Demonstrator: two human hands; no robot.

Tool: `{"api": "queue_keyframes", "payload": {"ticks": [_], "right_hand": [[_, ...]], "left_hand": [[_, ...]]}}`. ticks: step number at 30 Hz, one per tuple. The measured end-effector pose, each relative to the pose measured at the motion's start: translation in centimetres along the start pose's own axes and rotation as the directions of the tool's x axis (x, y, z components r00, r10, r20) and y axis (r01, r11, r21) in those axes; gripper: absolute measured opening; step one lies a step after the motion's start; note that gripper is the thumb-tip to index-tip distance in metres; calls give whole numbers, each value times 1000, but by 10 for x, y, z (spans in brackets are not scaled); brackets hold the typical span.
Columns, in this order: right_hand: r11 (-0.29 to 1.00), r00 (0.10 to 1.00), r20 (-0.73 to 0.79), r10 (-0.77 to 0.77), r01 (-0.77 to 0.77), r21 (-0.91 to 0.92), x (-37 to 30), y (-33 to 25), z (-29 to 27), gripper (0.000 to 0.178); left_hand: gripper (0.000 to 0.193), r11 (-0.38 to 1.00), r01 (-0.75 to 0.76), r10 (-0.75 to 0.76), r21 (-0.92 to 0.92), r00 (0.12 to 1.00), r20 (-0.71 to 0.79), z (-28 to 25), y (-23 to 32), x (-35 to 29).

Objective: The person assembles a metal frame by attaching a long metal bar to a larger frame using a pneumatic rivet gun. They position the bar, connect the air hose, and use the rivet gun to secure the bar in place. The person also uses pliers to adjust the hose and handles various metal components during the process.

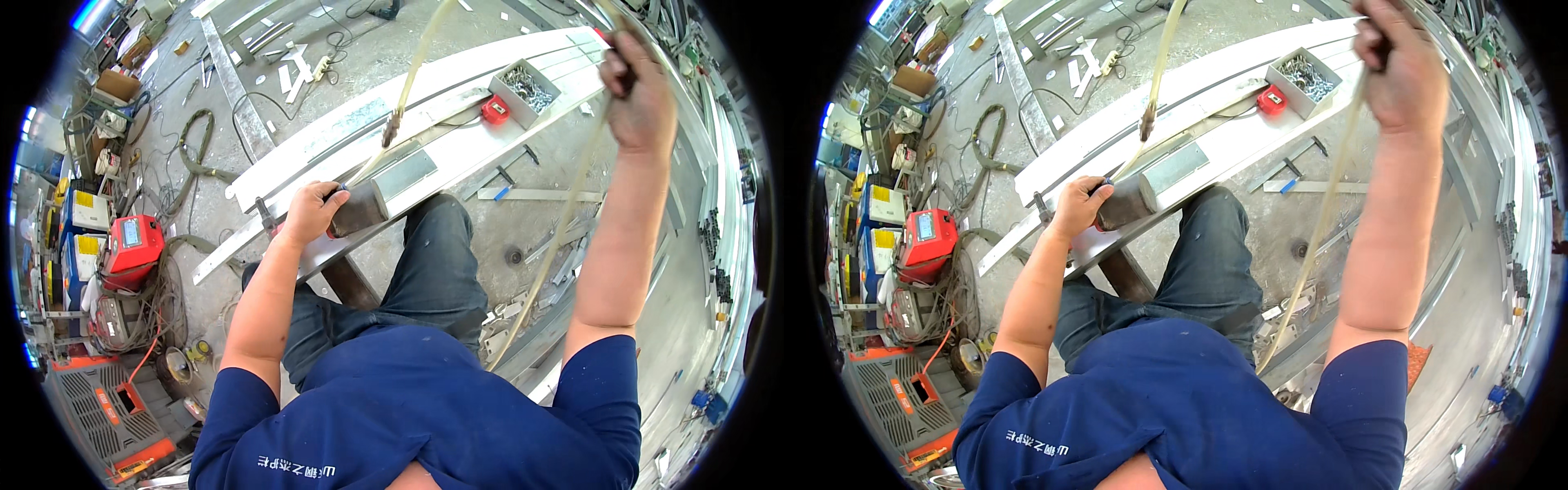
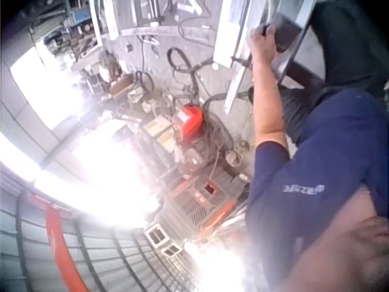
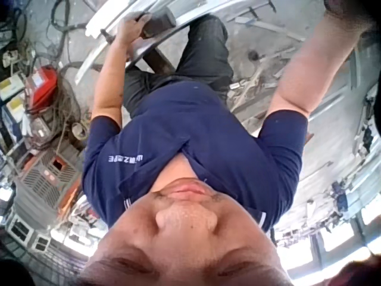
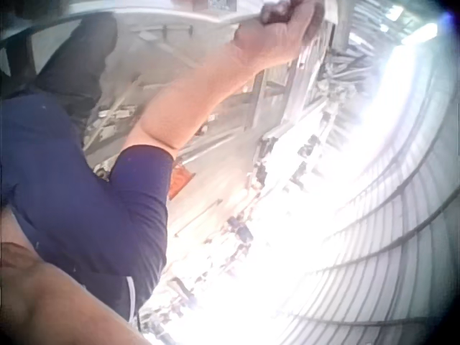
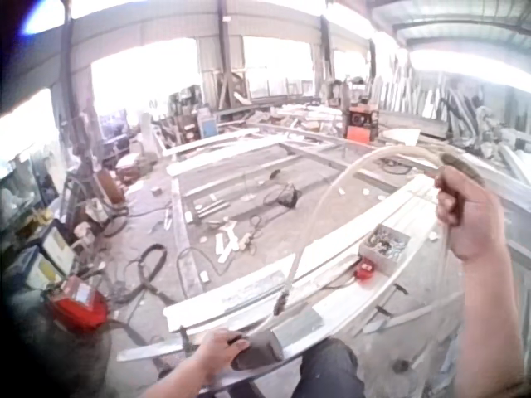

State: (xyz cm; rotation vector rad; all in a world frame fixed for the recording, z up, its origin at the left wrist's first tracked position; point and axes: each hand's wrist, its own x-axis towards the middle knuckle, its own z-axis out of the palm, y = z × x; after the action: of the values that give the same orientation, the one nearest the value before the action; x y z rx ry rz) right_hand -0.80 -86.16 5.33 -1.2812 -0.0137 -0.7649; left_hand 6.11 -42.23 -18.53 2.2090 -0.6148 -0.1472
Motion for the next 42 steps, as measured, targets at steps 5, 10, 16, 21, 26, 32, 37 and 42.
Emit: {"api": "queue_keyframes", "payload": {"ticks": [5, 10, 16, 21, 26, 32, 37, 42], "right_hand": [[965, 933, 253, 257, -236, -112, -45, 37, 54, 37], [922, 844, 384, 375, -297, -248, -106, 44, 102, 53], [833, 736, 393, 552, -467, -296, -164, 29, 111, 56], [717, 640, 325, 697, -601, -354, -228, 21, 60, 56], [839, 918, 352, 184, 41, -543, -269, 57, -16, 72], [790, 845, 535, 22, 313, -527, -237, 79, 26, 89], [948, 572, 757, 317, -187, -256, -249, 94, 52, 86], [928, 486, 793, 368, -136, -347, -250, 103, 70, 20]], "left_hand": [[47, 926, 30, 40, 376, 984, -176, 0, 4, 3], [96, 866, -465, 500, 185, 790, -356, -11, 120, 27], [78, 618, -781, 756, -91, 622, -206, -6, 171, 63], [71, 692, -720, 681, -53, 675, -284, -1, 177, 28], [64, 679, -622, 586, -389, 779, -223, -1, 208, 0], [29, 585, -421, 521, -693, 850, -76, -7, 215, -36], [39, 375, -261, 431, -889, 899, -82, 8, 200, -58], [28, 155, 82, 111, -984, 989, 100, -1, 171, -69]]}}
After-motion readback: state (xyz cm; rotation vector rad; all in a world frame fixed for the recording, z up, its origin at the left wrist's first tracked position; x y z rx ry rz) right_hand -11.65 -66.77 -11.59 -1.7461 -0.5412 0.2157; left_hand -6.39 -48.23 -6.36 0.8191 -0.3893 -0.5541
